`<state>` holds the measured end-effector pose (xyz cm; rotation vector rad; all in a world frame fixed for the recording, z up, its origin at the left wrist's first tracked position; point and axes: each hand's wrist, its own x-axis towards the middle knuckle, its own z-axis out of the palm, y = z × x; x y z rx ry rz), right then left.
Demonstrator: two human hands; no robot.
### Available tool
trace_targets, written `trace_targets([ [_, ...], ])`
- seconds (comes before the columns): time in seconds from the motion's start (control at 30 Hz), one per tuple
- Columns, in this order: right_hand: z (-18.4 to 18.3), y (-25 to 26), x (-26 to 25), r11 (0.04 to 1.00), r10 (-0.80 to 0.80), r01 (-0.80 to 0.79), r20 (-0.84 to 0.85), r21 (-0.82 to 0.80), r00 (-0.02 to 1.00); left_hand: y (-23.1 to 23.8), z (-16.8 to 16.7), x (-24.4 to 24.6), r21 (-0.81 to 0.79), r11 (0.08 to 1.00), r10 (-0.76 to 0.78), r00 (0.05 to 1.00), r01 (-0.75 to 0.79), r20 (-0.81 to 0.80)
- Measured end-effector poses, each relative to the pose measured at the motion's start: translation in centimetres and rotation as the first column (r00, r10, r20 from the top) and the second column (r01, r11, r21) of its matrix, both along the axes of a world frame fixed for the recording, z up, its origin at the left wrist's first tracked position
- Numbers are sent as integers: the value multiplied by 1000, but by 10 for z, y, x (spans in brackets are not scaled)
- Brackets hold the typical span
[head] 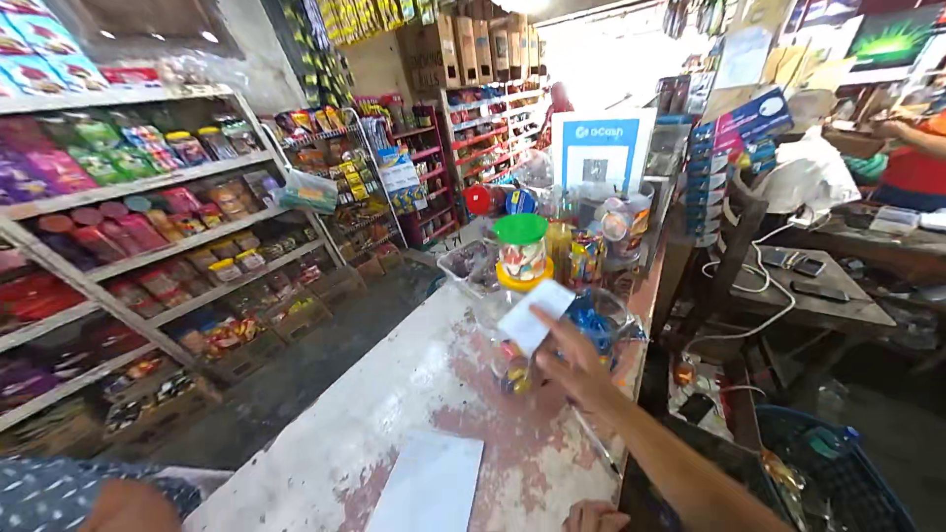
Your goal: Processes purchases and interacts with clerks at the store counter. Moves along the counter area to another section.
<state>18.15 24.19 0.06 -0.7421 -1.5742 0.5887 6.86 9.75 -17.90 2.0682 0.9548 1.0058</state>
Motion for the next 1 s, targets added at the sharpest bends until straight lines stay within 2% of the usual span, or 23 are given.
trace_targets([
  [0.07, 22, 19, -4, 1000, -7, 7, 3, -19, 1000, 3, 0, -1, -27, 999, -21, 1000, 22, 21],
  [0.17, 53, 63, -24, 985, 38, -29, 52, -173, 998, 11, -1, -2, -56, 998, 20, 995, -14, 102],
  [0.27, 72, 106, -51, 948, 153, -57, 290, -314, 945, 8, -3, -2, -72, 997, 37, 987, -26, 156],
  [0.3, 75, 116, -62, 936, 217, -65, 422, -347, 880, 8, -2, -3, -90, 996, 34, 986, -19, 163],
  [0.37, 81, 130, -86, 917, 359, -111, 670, -384, 649, 9, -1, -4, -121, 993, 27, 986, -7, 164],
  [0.43, 79, 138, -111, 911, 412, -180, 797, -371, 443, 9, 1, -5, -128, 992, 20, 989, -1, 148],
  [0.5, 79, 142, -130, 920, 391, -117, 870, -373, 302, 5, 2, -4, -122, 992, 23, 994, -10, 108],
  [0.67, 51, 188, -135, 980, 102, 145, 970, -136, 221, -3, 1, -1, -90, 996, -13, 998, 8, -62],
  [0.73, 58, 189, -130, 952, 56, 291, 987, -99, 153, -5, 3, -1, -94, 996, -23, 995, 14, -101],
  [0.8, 69, 182, -125, 929, 31, 365, 995, -63, 92, -5, 11, -2, -99, 995, -29, 992, 17, -120],
  [0.87, 70, 184, -117, 921, -6, 389, 998, -22, 69, -5, 15, -3, -100, 995, -27, 992, 15, -126],
  [0.9, 68, 190, -112, 918, -29, 397, 993, -19, 114, -4, 16, -3, -95, 995, -26, 992, 15, -123],
  [1.0, 61, 210, -96, 922, -45, 376, 942, -89, 333, -3, 18, -5, -107, 994, -44, 991, 31, -125],
])
